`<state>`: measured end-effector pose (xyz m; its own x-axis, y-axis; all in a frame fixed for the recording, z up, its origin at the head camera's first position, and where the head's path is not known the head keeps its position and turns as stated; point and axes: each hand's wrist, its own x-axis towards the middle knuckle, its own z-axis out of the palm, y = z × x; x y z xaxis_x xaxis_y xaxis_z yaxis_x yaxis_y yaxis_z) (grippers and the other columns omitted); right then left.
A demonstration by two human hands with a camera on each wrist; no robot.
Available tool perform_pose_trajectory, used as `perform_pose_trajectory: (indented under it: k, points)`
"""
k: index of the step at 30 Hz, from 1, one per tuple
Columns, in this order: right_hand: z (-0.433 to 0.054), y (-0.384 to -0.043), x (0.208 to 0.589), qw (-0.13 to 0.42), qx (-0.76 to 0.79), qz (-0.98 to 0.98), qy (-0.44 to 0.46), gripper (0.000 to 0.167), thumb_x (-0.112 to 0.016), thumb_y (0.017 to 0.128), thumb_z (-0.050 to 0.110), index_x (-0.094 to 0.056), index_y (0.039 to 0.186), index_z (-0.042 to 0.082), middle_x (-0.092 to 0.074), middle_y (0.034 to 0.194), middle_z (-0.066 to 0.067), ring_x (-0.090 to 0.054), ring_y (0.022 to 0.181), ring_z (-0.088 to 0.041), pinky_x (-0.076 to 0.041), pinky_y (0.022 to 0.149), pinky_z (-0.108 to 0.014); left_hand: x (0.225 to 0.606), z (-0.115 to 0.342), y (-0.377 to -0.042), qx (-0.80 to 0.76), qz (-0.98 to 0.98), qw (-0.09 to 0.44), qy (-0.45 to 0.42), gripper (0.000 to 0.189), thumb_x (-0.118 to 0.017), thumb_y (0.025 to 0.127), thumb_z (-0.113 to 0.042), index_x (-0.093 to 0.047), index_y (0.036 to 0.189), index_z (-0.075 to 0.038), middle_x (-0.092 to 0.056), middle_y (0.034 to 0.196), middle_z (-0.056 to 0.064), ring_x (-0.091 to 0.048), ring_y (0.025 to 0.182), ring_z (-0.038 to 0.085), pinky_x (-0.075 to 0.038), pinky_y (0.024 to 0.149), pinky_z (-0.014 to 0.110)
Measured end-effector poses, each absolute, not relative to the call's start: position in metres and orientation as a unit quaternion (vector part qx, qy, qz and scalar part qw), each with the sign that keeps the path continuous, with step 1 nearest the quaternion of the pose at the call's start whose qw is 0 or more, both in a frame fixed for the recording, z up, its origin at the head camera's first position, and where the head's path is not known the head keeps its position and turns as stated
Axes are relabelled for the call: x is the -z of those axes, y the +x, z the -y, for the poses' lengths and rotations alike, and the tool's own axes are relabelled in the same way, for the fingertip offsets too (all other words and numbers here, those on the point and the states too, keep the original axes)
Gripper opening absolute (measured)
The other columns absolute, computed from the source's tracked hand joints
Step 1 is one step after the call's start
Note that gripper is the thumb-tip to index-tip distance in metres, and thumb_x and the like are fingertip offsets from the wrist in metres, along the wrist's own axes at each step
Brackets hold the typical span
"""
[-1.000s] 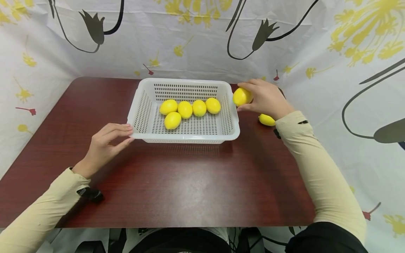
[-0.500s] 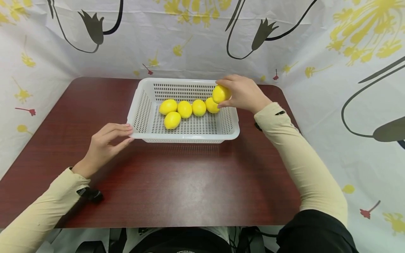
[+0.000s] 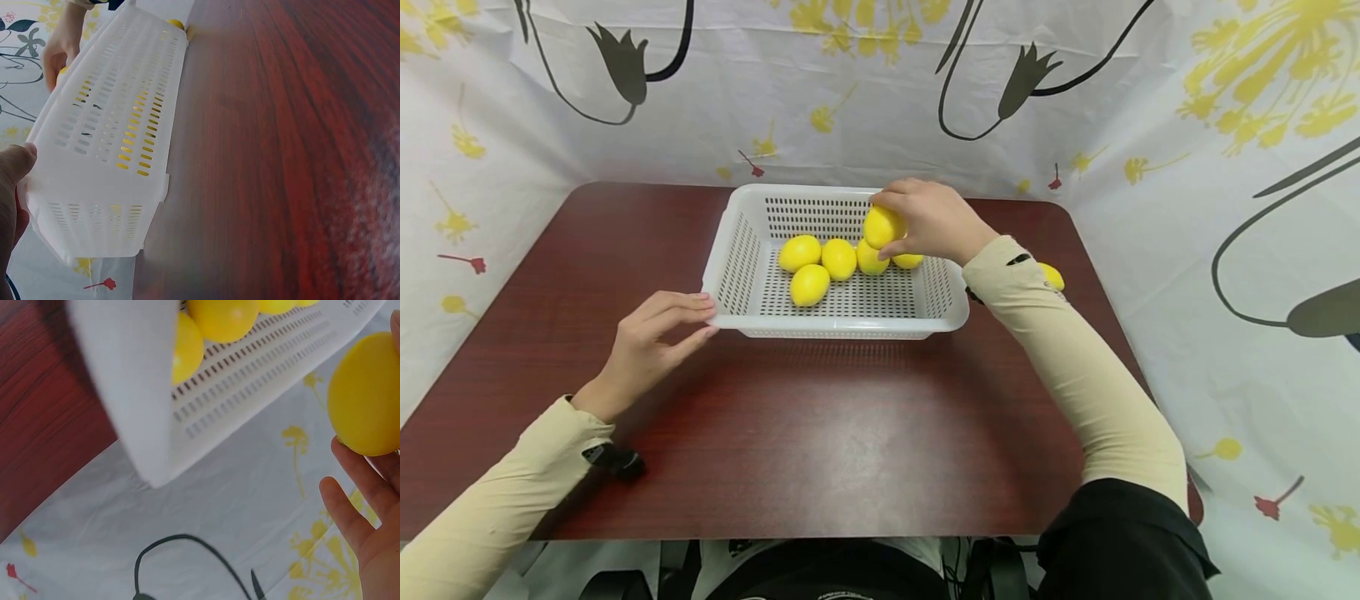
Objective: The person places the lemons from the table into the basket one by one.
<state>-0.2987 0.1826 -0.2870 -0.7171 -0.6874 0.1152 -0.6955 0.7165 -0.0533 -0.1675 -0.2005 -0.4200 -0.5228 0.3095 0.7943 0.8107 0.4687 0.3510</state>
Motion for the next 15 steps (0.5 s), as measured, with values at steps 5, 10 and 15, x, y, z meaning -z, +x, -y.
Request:
perform_pose_trajectory:
  k: [5,10,15]
  points:
    - [-0.169,-0.301,0.294,0.038,-0.042,0.919,0.39,0.078,-0.085,0.073,0.047,-0.059,0.136,0.011,-0.062,0.134,-0.01,-0.057,0.126,-0.031,-0.049,0.105,-0.05,0.419,0.2,-0.167,0.373,0.788,0.337,-0.356,0.041,-0.087,0.061,0.011,-0.075,0.1,0.005,-0.074,0.103,0.019,-0.066,0.102,0.031,-0.047,0.106,0.017]
    - [-0.158,-0.303,0.302,0.03,-0.027,0.916,0.4,0.077,-0.085,0.073,0.047,-0.06,0.135,0.011,-0.063,0.134,-0.01,-0.058,0.125,-0.029,-0.051,0.104,-0.048,0.419,0.199,-0.167,0.372,0.788,0.337,-0.357,0.041,-0.087,0.062,0.011,-0.075,0.1,0.005,-0.074,0.103,0.019,-0.066,0.102,0.031,-0.047,0.106,0.017]
    - [-0.148,-0.305,0.307,0.005,-0.012,0.916,0.4,0.076,-0.085,0.073,0.046,-0.059,0.136,0.011,-0.062,0.134,-0.01,-0.059,0.124,-0.029,-0.05,0.106,-0.046,0.42,0.2,-0.167,0.369,0.789,0.339,-0.356,0.038,-0.087,0.064,0.009,-0.075,0.099,0.005,-0.074,0.102,0.019,-0.066,0.102,0.031,-0.047,0.106,0.016]
